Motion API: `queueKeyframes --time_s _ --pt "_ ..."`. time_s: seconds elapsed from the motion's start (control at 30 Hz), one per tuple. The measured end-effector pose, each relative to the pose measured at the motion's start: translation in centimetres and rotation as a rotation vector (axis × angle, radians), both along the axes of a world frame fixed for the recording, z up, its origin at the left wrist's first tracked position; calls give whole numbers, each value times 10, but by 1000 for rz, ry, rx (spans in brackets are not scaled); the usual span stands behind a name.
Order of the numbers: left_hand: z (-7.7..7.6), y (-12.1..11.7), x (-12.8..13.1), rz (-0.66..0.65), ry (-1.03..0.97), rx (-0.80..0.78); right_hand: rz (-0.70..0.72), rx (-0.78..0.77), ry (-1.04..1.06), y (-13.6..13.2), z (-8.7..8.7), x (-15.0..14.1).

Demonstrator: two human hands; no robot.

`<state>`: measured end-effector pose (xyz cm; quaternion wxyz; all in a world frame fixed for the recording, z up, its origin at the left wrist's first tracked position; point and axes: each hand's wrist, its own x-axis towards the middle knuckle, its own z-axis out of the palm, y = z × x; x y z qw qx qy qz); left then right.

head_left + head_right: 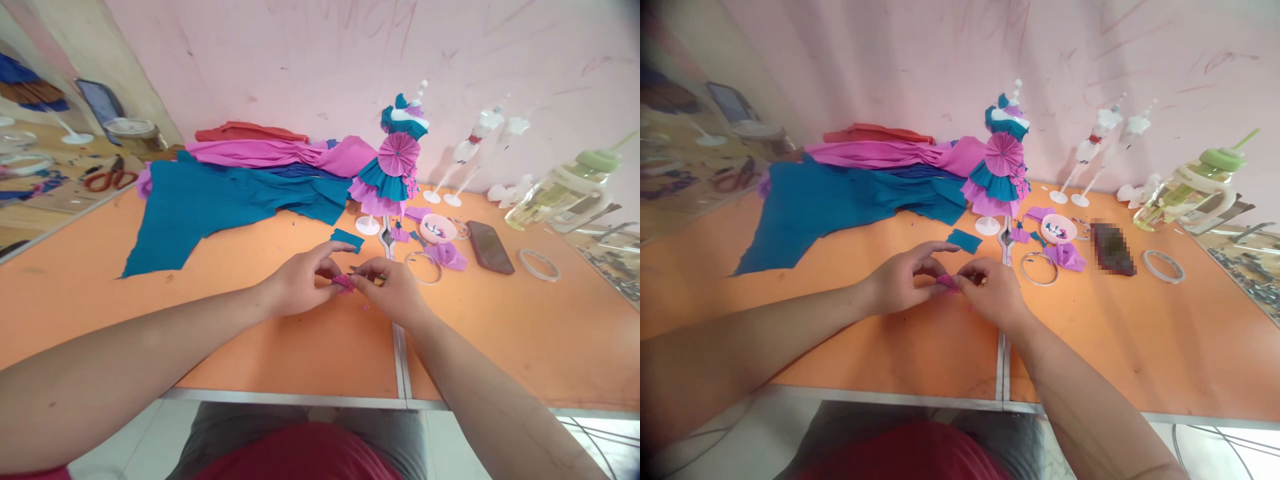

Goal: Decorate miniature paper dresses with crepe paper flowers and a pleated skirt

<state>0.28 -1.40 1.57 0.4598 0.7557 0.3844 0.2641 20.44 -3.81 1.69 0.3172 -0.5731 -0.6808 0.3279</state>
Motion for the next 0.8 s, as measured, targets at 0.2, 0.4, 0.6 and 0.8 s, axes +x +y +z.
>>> queueKeyframes --time_s 0.2,0.4,0.6,0.8 --pt "-3 2 -1 -41 -72 -33 71 -205 155 3 -4 3" --pt "-4 4 -1 -27 -98 -71 48 -65 92 0 -1 -1" --pt "-3 5 -3 -58 -134 -75 106 -130 129 3 -2 1" --pt "-16 14 -4 -1 -148 -162 45 163 -11 0 -5 0"
